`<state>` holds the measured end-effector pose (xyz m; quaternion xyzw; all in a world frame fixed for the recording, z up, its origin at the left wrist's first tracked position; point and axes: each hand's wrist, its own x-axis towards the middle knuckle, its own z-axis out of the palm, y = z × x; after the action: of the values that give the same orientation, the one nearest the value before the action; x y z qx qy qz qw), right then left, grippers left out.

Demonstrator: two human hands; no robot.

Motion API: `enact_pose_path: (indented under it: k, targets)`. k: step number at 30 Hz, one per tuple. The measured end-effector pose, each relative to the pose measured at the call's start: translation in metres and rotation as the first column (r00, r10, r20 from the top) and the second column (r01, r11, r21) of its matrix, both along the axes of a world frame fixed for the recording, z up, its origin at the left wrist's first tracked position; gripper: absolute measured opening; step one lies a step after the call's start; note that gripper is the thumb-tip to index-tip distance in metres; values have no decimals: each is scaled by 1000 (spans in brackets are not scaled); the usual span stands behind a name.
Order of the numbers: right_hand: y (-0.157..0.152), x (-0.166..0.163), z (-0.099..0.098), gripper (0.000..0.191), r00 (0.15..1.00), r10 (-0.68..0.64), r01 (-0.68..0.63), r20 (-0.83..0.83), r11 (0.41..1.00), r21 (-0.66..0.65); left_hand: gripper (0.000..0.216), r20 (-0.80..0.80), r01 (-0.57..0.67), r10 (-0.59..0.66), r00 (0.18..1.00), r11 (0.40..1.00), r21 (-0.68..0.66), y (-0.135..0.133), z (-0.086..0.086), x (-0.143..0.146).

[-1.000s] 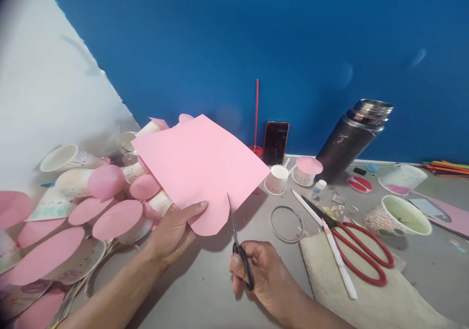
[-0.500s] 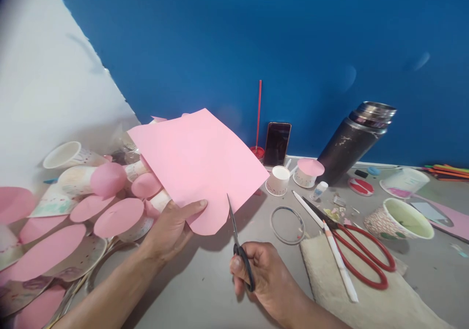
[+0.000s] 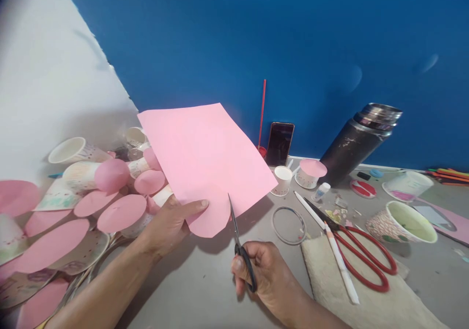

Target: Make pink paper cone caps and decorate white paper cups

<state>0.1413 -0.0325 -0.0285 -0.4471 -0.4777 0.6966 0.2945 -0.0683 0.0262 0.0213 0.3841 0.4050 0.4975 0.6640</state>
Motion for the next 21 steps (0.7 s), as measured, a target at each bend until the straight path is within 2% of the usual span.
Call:
enact_pose_path:
  k: [10,16,21]
  targets:
    - [0,2,-2,65,1000,29,-29,1,999,43,52,-6,8,-8,1000,999,42,4,2,-9]
    - [-1,1,-1,65,999,39,-39,17,999,34,42,-32,47,-45,998,995,86,5,6,-13]
    - [-1,2,0,68,994,75,-79,73,996,45,50,-55,88,-84,995,992,88,6,3,-20]
